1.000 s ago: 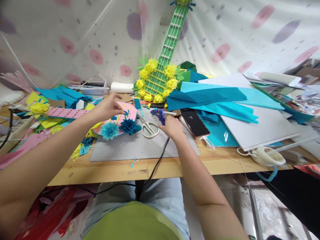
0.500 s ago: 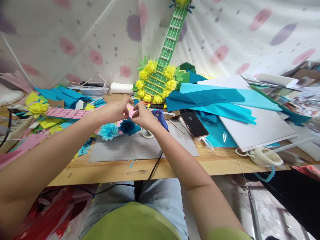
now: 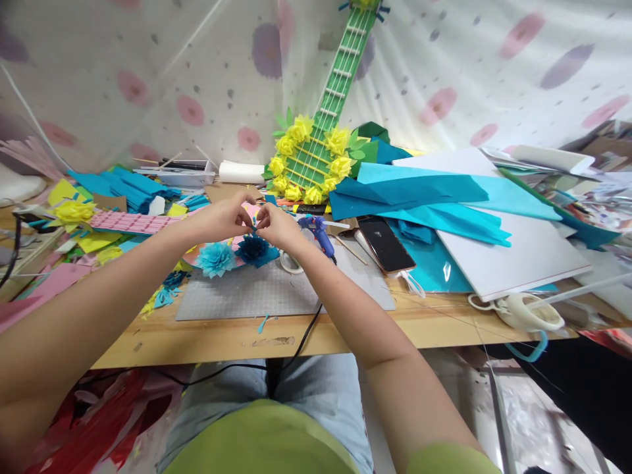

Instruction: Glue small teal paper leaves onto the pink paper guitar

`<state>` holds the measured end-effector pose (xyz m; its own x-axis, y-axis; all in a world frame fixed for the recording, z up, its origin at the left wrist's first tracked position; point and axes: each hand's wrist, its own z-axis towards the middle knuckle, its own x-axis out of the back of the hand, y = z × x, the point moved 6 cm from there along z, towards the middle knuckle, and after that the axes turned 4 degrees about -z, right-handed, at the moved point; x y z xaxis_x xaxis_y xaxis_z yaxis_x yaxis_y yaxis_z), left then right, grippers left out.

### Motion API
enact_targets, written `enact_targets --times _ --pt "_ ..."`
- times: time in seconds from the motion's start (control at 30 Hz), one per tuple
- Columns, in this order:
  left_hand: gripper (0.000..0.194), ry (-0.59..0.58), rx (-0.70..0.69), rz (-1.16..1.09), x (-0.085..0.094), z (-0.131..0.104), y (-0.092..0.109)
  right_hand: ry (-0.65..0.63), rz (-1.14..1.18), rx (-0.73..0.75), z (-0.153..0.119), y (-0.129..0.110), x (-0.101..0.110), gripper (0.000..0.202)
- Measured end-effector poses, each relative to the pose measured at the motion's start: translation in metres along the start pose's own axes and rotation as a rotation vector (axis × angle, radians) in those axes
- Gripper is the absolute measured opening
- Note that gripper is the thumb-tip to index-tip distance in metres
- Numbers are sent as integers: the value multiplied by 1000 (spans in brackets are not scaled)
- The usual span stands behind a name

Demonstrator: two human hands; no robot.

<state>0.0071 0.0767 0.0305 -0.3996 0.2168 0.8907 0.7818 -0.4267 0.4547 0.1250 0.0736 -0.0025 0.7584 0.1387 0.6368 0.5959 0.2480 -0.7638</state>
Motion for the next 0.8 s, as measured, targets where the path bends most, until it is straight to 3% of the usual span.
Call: enact_targets --times 0.27,0.43,0.63,0.8 --pt "54 14 3 5 0 1 6 -5 75 -11 3 7 1 24" --pt "27 131 15 61 -7 3 -2 187 119 -30 3 32 8 14" --pt "39 -47 -241 233 -49 1 10 317 308 -131 -4 74 -4 12" --pt "38 -69 -398 409 -63 -11 20 342 422 -129 -9 80 -9 12"
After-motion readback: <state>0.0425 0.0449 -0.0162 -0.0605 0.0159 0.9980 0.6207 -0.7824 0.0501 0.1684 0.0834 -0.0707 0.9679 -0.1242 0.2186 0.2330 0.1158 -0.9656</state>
